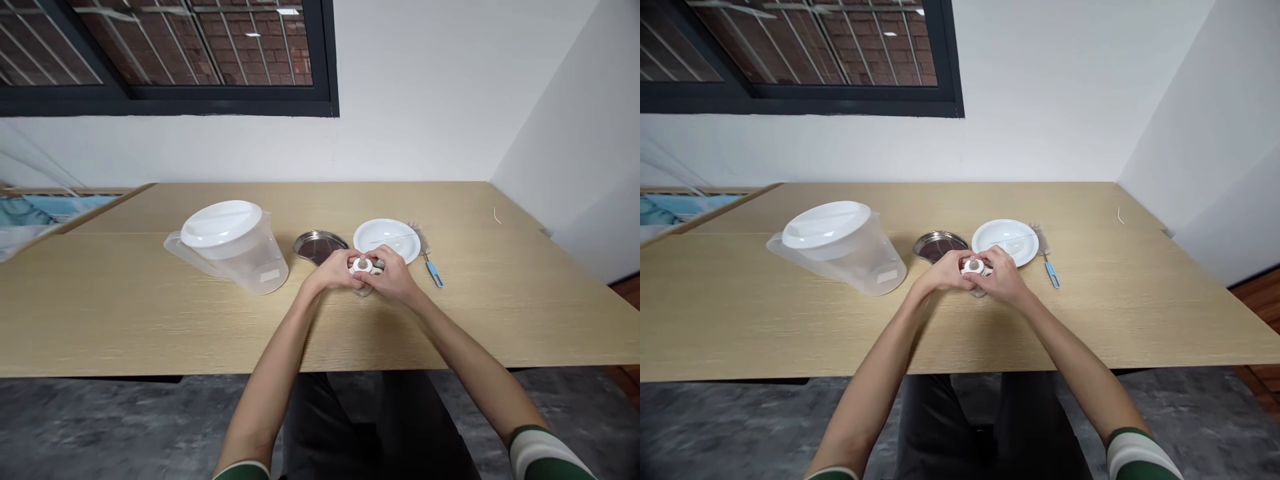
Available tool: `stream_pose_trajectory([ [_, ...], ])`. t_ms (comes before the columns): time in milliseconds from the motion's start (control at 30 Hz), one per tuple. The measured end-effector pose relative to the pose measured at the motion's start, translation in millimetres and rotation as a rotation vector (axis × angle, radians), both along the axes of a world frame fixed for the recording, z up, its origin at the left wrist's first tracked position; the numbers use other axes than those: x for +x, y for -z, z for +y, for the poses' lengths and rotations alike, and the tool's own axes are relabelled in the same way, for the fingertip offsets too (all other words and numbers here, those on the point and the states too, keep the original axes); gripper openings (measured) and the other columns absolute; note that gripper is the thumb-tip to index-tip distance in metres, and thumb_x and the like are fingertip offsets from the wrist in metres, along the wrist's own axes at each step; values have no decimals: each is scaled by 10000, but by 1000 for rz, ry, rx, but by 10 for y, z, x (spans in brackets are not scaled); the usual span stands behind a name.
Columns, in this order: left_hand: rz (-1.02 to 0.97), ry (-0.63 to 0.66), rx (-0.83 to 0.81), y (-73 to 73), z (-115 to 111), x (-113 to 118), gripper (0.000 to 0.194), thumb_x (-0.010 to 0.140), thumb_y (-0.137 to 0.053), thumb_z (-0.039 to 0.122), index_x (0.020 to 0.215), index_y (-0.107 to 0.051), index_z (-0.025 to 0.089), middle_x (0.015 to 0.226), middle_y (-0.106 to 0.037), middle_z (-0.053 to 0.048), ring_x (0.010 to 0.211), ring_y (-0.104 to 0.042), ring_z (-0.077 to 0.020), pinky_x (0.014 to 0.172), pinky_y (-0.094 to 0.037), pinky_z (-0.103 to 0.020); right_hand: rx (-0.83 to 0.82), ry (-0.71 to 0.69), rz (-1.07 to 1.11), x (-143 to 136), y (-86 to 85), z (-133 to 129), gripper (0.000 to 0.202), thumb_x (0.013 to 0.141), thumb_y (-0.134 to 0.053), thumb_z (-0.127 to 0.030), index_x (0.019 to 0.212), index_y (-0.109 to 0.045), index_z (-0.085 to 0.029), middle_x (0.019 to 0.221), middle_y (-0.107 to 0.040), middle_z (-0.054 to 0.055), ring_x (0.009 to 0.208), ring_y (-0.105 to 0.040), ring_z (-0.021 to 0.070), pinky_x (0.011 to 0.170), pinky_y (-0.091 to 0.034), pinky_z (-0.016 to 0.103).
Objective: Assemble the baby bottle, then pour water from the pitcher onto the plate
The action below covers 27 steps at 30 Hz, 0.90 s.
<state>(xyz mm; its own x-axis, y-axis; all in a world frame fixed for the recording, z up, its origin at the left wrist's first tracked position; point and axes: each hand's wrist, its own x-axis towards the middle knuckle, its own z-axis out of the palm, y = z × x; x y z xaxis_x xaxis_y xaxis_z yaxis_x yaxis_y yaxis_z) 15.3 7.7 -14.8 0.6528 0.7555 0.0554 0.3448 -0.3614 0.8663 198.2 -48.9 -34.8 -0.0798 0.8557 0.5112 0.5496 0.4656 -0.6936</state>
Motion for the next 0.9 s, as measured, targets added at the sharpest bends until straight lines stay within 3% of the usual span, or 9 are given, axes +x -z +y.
stream_pose_trajectory([
  [233, -5, 24, -3, -10, 7, -3, 427, 525, -812, 242, 920, -686, 141, 761, -645, 20, 679, -580, -140, 607, -436, -232, -18, -193, -41, 109, -72, 42, 349, 843, -770, -467, 1107, -746, -240, 988, -667, 67, 936, -644, 232, 865, -535, 399],
  [333, -20, 42, -16, -12, 8, 1, 430, 534, -832, 246, 920, -677, 140, 788, -660, 14, 704, -595, -144, 622, -447, -234, -82, -316, -1, 185, -101, 51, 372, 897, -703, -488, 1173, -737, -241, 1065, -693, 82, 1011, -658, 246, 948, -531, 435],
  [467, -70, 74, -72, -19, -1, 8, 534, 542, -838, 230, 1044, -690, 124, 921, -722, -34, 821, -653, -180, 731, -508, -260, -269, -519, 196, 219, -101, 4, 592, 936, -639, -547, 1446, -533, -265, 1356, -655, 101, 1259, -624, 255, 1086, -504, 452],
  [533, -55, 65, -81, -22, -2, 3, 564, 546, -830, 218, 1082, -687, 119, 950, -727, -41, 829, -652, -179, 729, -505, -257, -275, -487, 230, 174, -63, -16, 728, 891, -694, -567, 1500, -442, -257, 1408, -609, 126, 1288, -606, 262, 1093, -505, 456],
  [700, 27, 31, -62, -27, 2, -16, 650, 529, -854, 219, 1151, -693, 119, 877, -710, -14, 758, -632, -160, 648, -476, -237, -137, -113, 157, 112, 46, 46, 872, 712, -861, -556, 1427, -490, -223, 1341, -552, 147, 1131, -613, 265, 992, -534, 462],
  [800, 2, 36, -81, -29, -8, -6, 676, 533, -885, 249, 1166, -687, 121, 950, -738, -41, 837, -677, -187, 735, -523, -263, -199, -144, 204, 282, 38, 114, 826, 681, -885, -513, 1368, -518, -239, 1174, -608, 87, 979, -628, 222, 927, -537, 437],
  [900, -17, 38, -78, -22, -16, 4, 658, 539, -897, 272, 1148, -690, 133, 1008, -754, -58, 915, -701, -214, 806, -539, -287, -224, -241, 270, 454, 7, 126, 643, 807, -782, -516, 1326, -531, -229, 1064, -623, 62, 926, -637, 200, 895, -533, 414],
])
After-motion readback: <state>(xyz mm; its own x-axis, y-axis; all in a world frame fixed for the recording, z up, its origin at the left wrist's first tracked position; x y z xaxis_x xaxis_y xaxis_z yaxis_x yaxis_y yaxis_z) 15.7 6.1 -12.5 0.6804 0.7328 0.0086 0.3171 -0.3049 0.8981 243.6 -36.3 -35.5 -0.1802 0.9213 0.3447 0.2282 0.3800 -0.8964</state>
